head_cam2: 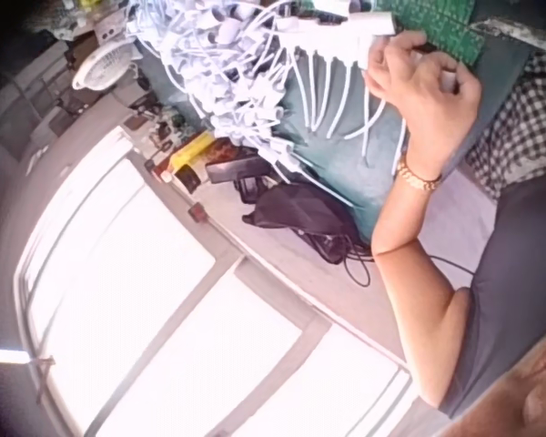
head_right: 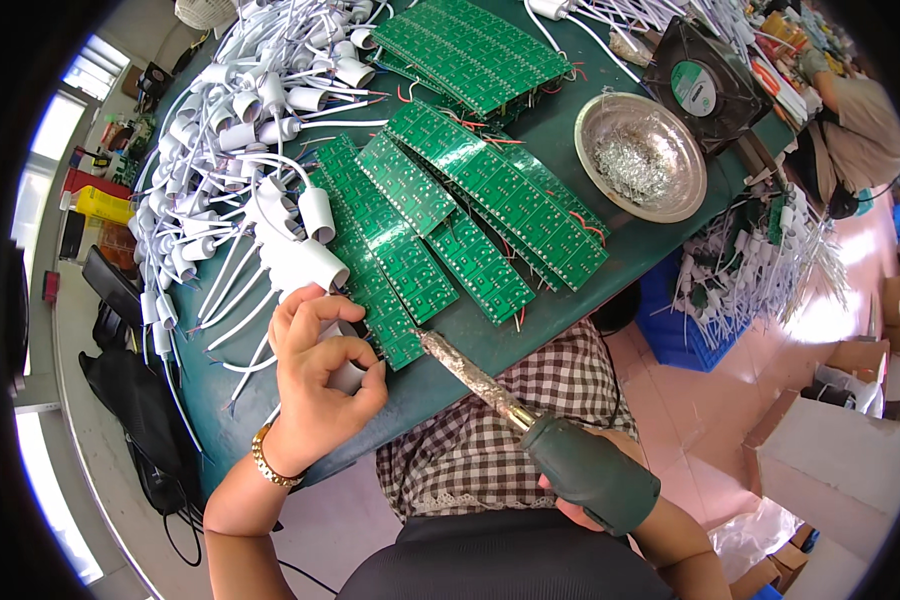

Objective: The person solders electronic components onto printed circuit boards with a soldering iron and solder wire, connecting them with wiring harnesses.

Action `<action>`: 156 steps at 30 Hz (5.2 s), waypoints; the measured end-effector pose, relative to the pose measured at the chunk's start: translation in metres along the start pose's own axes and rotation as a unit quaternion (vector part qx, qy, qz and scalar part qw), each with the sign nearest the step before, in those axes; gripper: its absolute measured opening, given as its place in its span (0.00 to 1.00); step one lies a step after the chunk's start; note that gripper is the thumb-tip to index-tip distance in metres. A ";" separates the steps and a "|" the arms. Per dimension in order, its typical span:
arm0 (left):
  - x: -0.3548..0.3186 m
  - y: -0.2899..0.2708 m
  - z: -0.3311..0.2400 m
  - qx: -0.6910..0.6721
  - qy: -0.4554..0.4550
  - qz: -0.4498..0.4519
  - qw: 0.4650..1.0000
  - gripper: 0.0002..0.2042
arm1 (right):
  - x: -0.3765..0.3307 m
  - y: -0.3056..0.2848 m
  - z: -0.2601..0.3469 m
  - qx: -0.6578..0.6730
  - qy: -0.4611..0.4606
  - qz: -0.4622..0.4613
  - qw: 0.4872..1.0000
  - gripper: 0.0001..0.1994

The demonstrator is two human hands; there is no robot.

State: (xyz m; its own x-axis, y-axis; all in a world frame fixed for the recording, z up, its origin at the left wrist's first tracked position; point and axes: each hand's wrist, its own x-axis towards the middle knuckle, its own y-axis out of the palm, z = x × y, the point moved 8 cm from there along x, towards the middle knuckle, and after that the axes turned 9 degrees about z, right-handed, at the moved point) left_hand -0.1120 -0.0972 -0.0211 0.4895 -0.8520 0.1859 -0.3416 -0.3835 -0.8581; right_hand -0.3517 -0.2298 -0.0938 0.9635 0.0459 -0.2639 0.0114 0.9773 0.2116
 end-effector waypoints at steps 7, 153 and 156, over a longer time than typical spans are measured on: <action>-0.002 0.000 -0.001 0.011 0.001 -0.007 1.000 0.07 | -0.008 -0.004 -0.001 -0.037 -0.150 -0.066 0.986 0.29; 0.131 -0.005 0.052 0.102 -0.083 -0.025 0.991 0.26 | 0.085 -0.126 0.122 0.189 -0.333 -0.226 0.896 0.29; 0.125 -0.003 0.047 0.097 -0.089 -0.037 0.991 0.27 | 0.086 -0.126 0.124 0.178 -0.336 -0.210 0.901 0.29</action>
State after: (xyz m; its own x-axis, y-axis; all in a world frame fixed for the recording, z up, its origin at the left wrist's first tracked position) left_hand -0.0120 -0.1860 -0.0183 0.6471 -0.7413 0.1783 -0.1481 -0.3516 -0.9244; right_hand -0.2375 -0.3744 -0.0260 0.7972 -0.5654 0.2115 0.3832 0.7447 0.5465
